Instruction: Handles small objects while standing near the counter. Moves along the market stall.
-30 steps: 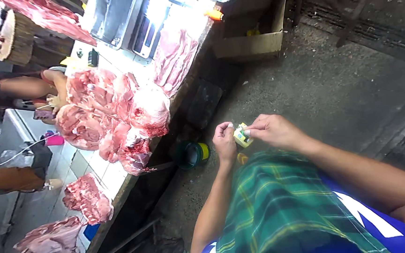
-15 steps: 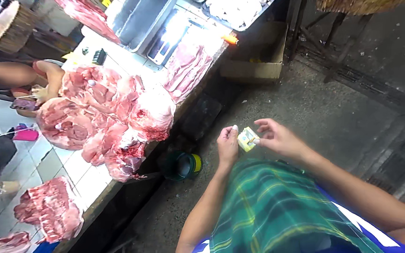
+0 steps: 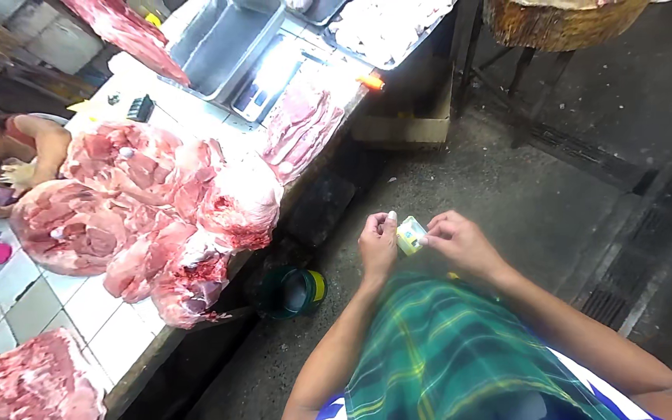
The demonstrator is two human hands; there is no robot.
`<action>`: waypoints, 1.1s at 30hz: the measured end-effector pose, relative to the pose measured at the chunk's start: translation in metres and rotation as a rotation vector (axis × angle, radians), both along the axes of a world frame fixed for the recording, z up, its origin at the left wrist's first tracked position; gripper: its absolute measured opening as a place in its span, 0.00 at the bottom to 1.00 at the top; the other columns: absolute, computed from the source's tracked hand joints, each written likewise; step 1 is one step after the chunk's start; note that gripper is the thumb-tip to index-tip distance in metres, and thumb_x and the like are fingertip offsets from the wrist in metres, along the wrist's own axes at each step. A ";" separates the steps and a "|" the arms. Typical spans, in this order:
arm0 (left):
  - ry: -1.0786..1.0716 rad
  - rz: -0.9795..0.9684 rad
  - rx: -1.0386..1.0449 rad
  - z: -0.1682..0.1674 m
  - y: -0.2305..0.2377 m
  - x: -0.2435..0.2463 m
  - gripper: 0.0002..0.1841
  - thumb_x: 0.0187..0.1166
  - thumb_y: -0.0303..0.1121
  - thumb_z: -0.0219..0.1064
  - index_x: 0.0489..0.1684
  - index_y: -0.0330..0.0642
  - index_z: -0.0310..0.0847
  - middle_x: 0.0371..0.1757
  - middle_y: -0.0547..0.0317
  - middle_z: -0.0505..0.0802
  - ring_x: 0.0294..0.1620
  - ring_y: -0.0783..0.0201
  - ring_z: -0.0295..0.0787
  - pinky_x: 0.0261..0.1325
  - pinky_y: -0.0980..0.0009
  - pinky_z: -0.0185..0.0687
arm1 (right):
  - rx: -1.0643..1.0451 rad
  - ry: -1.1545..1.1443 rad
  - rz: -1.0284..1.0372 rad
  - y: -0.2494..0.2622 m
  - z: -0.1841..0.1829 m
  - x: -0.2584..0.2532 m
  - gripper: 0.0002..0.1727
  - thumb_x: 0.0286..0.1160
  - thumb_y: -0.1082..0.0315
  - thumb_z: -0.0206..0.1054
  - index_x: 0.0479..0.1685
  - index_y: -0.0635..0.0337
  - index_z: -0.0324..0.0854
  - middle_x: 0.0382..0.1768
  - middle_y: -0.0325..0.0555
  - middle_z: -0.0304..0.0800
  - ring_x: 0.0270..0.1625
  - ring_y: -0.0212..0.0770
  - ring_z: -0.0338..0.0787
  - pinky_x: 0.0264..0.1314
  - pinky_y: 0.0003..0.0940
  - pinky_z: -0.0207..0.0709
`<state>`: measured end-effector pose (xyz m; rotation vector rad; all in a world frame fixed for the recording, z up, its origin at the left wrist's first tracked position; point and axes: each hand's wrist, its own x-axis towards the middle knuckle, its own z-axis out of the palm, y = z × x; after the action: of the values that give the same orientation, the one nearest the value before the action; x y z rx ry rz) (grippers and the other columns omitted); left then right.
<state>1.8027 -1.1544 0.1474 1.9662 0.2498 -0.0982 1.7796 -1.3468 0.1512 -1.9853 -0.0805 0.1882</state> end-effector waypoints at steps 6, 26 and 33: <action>0.036 -0.021 -0.016 -0.006 -0.008 -0.001 0.18 0.89 0.51 0.60 0.58 0.48 0.83 0.28 0.58 0.86 0.21 0.64 0.79 0.25 0.64 0.78 | 0.177 0.243 -0.086 -0.010 -0.010 -0.002 0.09 0.81 0.60 0.72 0.44 0.56 0.89 0.62 0.43 0.88 0.51 0.39 0.91 0.55 0.41 0.88; 0.112 0.033 -0.011 -0.011 -0.021 -0.009 0.21 0.88 0.56 0.59 0.57 0.49 0.83 0.28 0.56 0.85 0.20 0.61 0.78 0.24 0.62 0.77 | 0.560 0.657 0.119 -0.018 -0.027 0.009 0.34 0.92 0.38 0.43 0.76 0.56 0.76 0.57 0.51 0.92 0.52 0.46 0.94 0.54 0.41 0.89; 0.248 0.065 0.132 -0.020 -0.020 -0.001 0.29 0.92 0.60 0.45 0.50 0.43 0.81 0.29 0.49 0.84 0.26 0.52 0.81 0.31 0.51 0.79 | 0.154 0.455 0.122 -0.011 -0.015 0.007 0.25 0.92 0.48 0.54 0.78 0.47 0.81 0.45 0.44 0.97 0.44 0.39 0.96 0.53 0.40 0.89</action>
<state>1.8019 -1.1748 0.1272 2.0744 0.4930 -0.2907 1.7865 -1.3577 0.1367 -1.7420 0.0755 0.6865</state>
